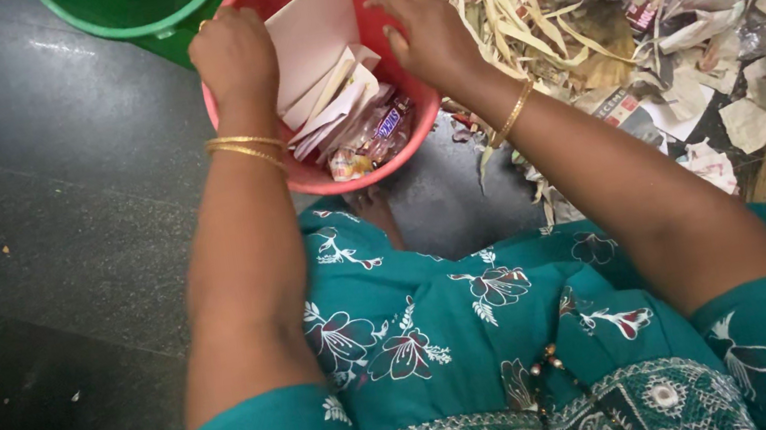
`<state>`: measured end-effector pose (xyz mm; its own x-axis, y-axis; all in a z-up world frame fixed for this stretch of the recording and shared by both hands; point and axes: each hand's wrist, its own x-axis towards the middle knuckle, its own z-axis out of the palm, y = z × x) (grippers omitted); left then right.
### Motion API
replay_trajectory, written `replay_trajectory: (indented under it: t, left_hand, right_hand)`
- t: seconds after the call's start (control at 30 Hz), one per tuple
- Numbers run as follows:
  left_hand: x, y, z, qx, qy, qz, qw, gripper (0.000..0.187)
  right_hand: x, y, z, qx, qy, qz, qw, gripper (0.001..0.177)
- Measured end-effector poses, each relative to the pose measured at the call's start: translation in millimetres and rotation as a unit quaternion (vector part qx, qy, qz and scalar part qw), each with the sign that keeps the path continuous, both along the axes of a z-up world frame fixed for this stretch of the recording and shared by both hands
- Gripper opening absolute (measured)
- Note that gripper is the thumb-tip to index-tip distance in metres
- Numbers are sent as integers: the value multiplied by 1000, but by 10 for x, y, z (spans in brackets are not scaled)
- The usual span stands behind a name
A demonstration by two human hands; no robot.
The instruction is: The person sorts through a pile of mixed waste on the floor, picking out paper, plastic wrappers, and other debris by hand. They place the selected items into a red bucket while leaving the rest of the pile behind.
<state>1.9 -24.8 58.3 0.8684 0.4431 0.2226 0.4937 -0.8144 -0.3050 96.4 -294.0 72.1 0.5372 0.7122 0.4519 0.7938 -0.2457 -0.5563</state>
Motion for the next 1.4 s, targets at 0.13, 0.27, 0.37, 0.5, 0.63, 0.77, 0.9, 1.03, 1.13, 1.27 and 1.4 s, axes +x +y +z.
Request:
replay_trajectory:
  t: [0.13, 0.27, 0.37, 0.5, 0.63, 0.77, 0.9, 1.03, 1.13, 1.27, 1.4]
  left_hand:
    - [8, 144, -151, -53, 94, 76, 991, 25]
    - [15, 199, -274, -51, 102, 96, 989, 26]
    - [4, 218, -328, -69, 82, 99, 989, 28]
    - [-36, 265, -369, -90, 43, 80, 992, 28]
    - [-36, 326, -400, -120, 35, 46, 991, 23]
    - [-4, 255, -243, -171, 40, 82, 981, 21]
    - [68, -63, 191, -88, -18, -37, 995, 45]
    - [232, -729, 703, -80, -140, -187, 969, 26]
    - [357, -1278, 880, -86, -185, -310, 929, 20]
    - [489, -2009, 936, -142, -89, -386, 907, 23]
    - [470, -2425, 935, -192, -40, -454, 869, 31]
  right_hand:
    - [-30, -11, 19, 16, -17, 6, 1000, 36]
    - [-122, -48, 91, 8, 28, 14, 999, 32]
    - [-134, -37, 131, 23, 14, 18, 999, 30]
    - [-116, -55, 118, 47, 16, 25, 998, 31]
    - [-68, -208, 101, 95, 50, -17, 994, 33]
    - [37, -561, 119, 192, 140, -62, 970, 33]
    - [375, -1083, -118, 241, 207, -143, 937, 30]
    - [825, -1724, -791, 236, 273, -278, 890, 28]
    - [1048, -2364, -1489, 223, 170, -300, 912, 31]
    - [892, -3304, -2210, 118, 261, -479, 830, 11]
    - [772, -3977, -2390, 34, 262, -537, 801, 12]
